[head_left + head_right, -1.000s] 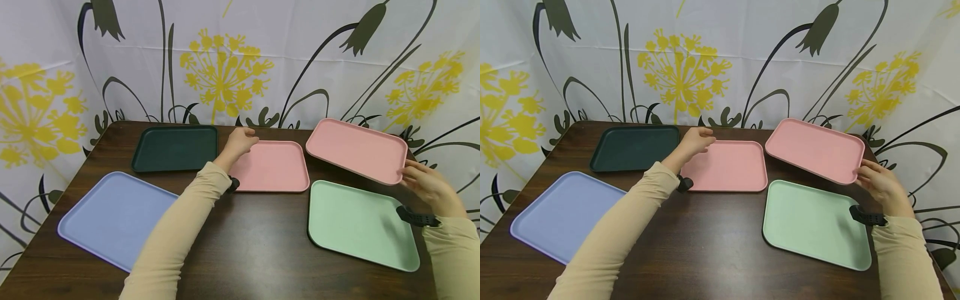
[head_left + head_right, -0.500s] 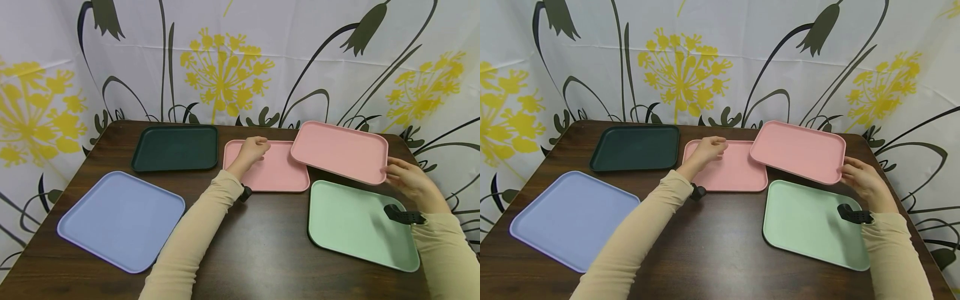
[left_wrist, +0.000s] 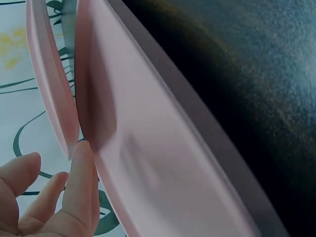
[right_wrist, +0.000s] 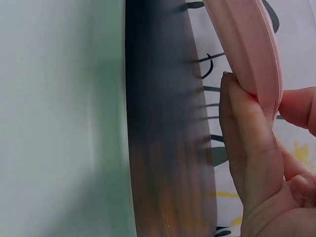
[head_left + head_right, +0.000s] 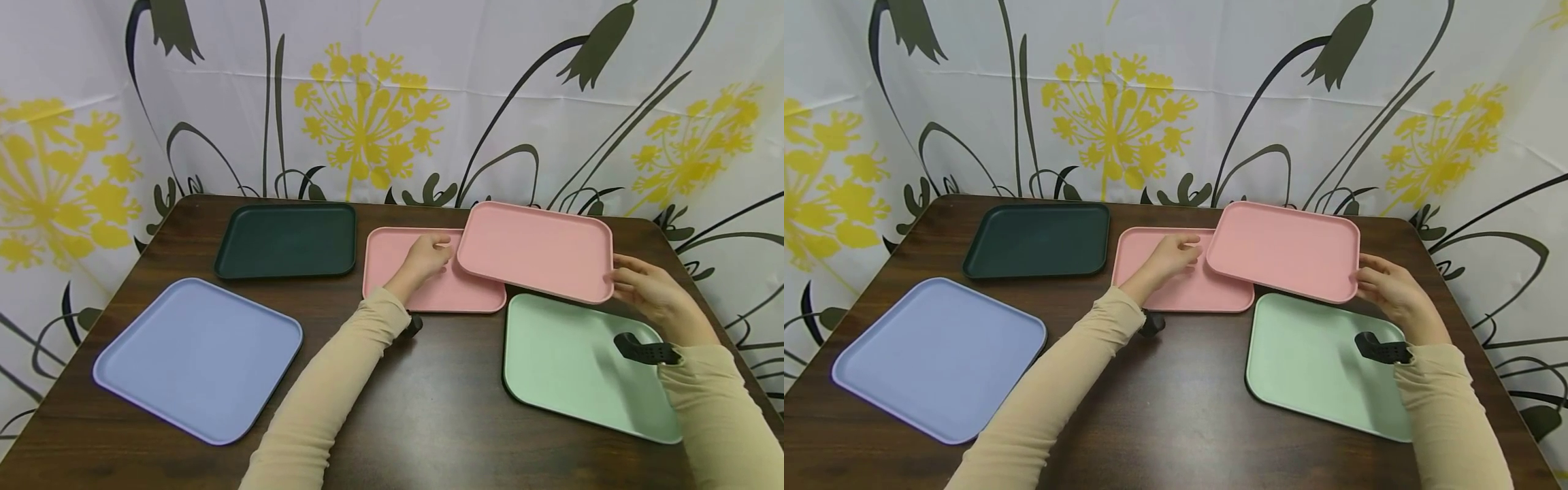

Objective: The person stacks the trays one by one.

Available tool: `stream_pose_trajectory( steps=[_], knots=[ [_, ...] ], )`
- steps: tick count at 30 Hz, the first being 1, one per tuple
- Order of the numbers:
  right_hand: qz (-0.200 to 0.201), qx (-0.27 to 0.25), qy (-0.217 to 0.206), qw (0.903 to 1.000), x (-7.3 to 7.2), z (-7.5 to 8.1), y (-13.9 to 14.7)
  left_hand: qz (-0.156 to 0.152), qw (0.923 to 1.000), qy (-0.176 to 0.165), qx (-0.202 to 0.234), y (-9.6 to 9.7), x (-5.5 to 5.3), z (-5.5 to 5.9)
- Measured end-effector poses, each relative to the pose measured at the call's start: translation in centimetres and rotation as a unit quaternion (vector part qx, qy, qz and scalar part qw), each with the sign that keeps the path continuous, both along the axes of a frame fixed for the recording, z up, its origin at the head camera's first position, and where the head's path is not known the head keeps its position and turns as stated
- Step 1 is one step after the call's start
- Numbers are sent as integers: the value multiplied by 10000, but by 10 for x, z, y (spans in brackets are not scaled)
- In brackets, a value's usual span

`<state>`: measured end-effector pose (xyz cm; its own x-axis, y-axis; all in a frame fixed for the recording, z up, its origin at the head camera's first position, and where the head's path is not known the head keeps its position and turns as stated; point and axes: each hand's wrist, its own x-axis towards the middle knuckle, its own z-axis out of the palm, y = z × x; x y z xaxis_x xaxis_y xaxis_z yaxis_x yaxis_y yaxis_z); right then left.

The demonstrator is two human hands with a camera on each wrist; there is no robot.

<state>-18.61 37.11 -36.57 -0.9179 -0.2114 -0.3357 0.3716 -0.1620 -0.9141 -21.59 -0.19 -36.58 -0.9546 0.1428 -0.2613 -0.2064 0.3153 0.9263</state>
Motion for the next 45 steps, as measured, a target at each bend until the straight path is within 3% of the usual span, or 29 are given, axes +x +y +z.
stream_pose_trajectory(
  steps=[13, 22, 30, 38, 43, 44, 45],
  knots=[
    [168, 166, 79, 9997, -1, 2, -11, -7, 9997, 188, -172, 0, 1, -5],
    [372, 380, 94, 9985, -3, 3, -18, 144, 9998, -38, 130, -5, 3, -6],
    [605, 299, -54, 9977, -6, 6, -26, 77, 9987, 12, -505, -15, 3, -5],
    [745, 415, -312, 9959, -8, 11, -38, 67, 9965, -124, -829, -28, 1, -3],
    [859, 636, -287, 9939, -8, 10, -45, -41, 9944, 119, -1047, -38, -47, -78],
    [845, 689, -287, 9936, -8, 9, -47, -76, 9933, 208, -1132, -40, -51, -87],
    [843, 756, -281, 9932, -8, 9, -50, -96, 9922, 146, -1233, -41, -50, -85]
  ],
)
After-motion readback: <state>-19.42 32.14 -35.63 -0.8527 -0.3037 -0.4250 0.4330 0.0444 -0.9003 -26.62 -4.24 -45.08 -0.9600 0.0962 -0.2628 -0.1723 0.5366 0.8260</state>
